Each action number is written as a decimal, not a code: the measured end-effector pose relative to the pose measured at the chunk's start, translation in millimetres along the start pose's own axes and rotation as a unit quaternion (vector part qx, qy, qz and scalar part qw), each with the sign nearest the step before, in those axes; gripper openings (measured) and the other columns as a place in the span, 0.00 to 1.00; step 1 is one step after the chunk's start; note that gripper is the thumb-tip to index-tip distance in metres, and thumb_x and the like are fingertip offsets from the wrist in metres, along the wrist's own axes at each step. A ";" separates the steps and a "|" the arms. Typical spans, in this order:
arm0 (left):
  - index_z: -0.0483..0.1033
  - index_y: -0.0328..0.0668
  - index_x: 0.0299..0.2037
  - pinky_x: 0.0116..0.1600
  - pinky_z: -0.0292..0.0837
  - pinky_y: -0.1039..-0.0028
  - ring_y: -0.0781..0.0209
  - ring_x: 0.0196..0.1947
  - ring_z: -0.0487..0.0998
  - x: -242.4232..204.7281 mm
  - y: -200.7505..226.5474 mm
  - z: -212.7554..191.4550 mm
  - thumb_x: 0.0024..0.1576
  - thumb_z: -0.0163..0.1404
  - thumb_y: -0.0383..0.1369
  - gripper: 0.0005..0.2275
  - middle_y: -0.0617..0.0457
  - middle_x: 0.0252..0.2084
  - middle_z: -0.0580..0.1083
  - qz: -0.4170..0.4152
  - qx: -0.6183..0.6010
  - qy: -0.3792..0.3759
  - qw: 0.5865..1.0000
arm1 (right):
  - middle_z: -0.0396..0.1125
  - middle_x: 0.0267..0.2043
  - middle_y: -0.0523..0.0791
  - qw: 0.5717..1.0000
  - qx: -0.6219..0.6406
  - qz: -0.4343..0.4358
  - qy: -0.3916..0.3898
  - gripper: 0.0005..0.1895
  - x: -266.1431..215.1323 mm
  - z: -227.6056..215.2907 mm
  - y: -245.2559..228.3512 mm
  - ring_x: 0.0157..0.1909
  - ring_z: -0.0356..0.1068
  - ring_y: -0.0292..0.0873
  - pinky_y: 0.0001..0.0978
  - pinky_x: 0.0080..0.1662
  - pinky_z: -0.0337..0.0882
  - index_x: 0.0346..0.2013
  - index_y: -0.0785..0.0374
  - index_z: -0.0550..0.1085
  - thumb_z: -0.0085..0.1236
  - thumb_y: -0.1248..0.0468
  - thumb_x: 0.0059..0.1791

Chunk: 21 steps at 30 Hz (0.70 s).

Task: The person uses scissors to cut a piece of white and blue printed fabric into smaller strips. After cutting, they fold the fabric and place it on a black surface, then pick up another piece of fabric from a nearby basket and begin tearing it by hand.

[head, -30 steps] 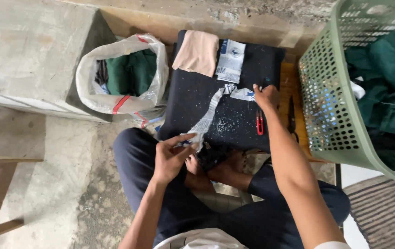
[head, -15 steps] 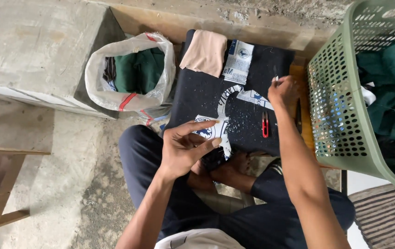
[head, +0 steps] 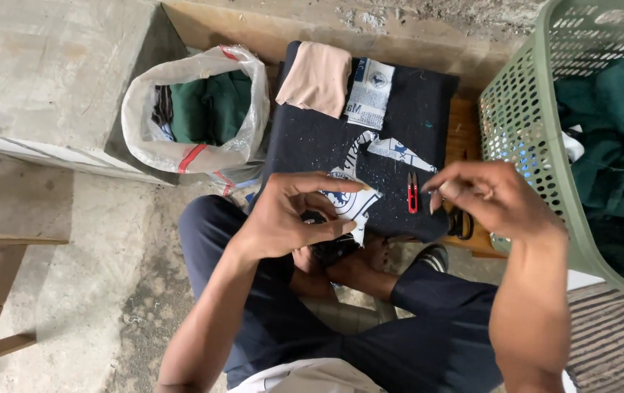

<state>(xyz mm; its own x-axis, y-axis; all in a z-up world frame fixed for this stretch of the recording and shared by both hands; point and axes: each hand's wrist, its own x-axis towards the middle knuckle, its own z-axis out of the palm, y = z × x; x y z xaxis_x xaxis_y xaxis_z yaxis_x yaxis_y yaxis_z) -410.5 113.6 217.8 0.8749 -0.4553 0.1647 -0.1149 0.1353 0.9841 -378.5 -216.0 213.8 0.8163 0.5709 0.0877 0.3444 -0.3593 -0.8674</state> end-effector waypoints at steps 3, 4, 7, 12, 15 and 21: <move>0.78 0.39 0.54 0.44 0.83 0.81 0.66 0.37 0.84 4.1 5.7 -0.1 0.53 0.63 0.23 0.18 0.46 0.54 0.80 0.010 0.003 -0.037 0.999 | 0.80 0.32 0.43 0.998 -0.053 0.005 -0.033 0.11 -3.8 6.9 -40.5 0.32 0.80 0.35 0.22 0.34 0.78 0.40 0.63 0.82 0.55 0.62 0.52; 0.78 0.40 0.54 0.44 0.84 0.81 0.69 0.35 0.82 5.6 7.8 -0.3 0.53 0.63 0.23 0.18 0.46 0.54 0.80 0.015 0.011 -0.049 0.999 | 0.81 0.32 0.42 0.995 -0.090 -0.012 -0.045 0.10 -2.8 9.1 -53.0 0.31 0.81 0.34 0.22 0.31 0.79 0.40 0.61 0.83 0.57 0.62 0.51; 0.79 0.41 0.54 0.45 0.85 0.81 0.67 0.36 0.84 8.2 18.8 0.6 0.53 0.63 0.24 0.18 0.46 0.56 0.79 -0.006 0.031 -0.077 0.997 | 0.79 0.29 0.43 0.990 -0.136 0.001 -0.036 0.10 0.8 13.0 -75.1 0.26 0.75 0.36 0.26 0.27 0.72 0.38 0.60 0.85 0.61 0.61 0.48; 0.79 0.38 0.54 0.35 0.78 0.84 0.71 0.32 0.81 9.9 28.5 4.2 0.52 0.63 0.23 0.19 0.49 0.49 0.81 -0.017 0.032 -0.098 0.995 | 0.81 0.31 0.44 0.986 -0.155 0.006 -0.054 0.10 8.9 13.8 -95.5 0.28 0.80 0.39 0.29 0.32 0.78 0.39 0.60 0.85 0.62 0.60 0.48; 0.80 0.40 0.54 0.34 0.77 0.84 0.70 0.32 0.83 11.6 31.9 4.9 0.51 0.63 0.22 0.19 0.50 0.48 0.82 -0.015 0.029 -0.106 0.994 | 0.80 0.29 0.44 0.984 -0.167 0.018 -0.063 0.10 12.2 14.3 -102.9 0.26 0.79 0.39 0.31 0.31 0.77 0.39 0.58 0.85 0.62 0.59 0.47; 0.78 0.38 0.55 0.39 0.83 0.81 0.64 0.35 0.86 12.6 37.0 3.8 0.51 0.63 0.20 0.20 0.49 0.46 0.81 0.019 0.016 -0.128 0.992 | 0.81 0.32 0.45 0.980 -0.190 -0.002 -0.062 0.09 16.6 18.2 -113.3 0.29 0.81 0.41 0.31 0.32 0.80 0.36 0.61 0.85 0.64 0.60 0.46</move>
<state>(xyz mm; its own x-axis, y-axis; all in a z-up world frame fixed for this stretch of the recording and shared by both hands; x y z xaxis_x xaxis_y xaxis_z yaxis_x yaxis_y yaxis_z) -405.5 109.5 256.5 0.7227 -0.6590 0.2082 -0.1636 0.1294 0.9780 -412.4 -152.3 304.6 0.7603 0.6496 0.0100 0.5145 -0.5926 -0.6198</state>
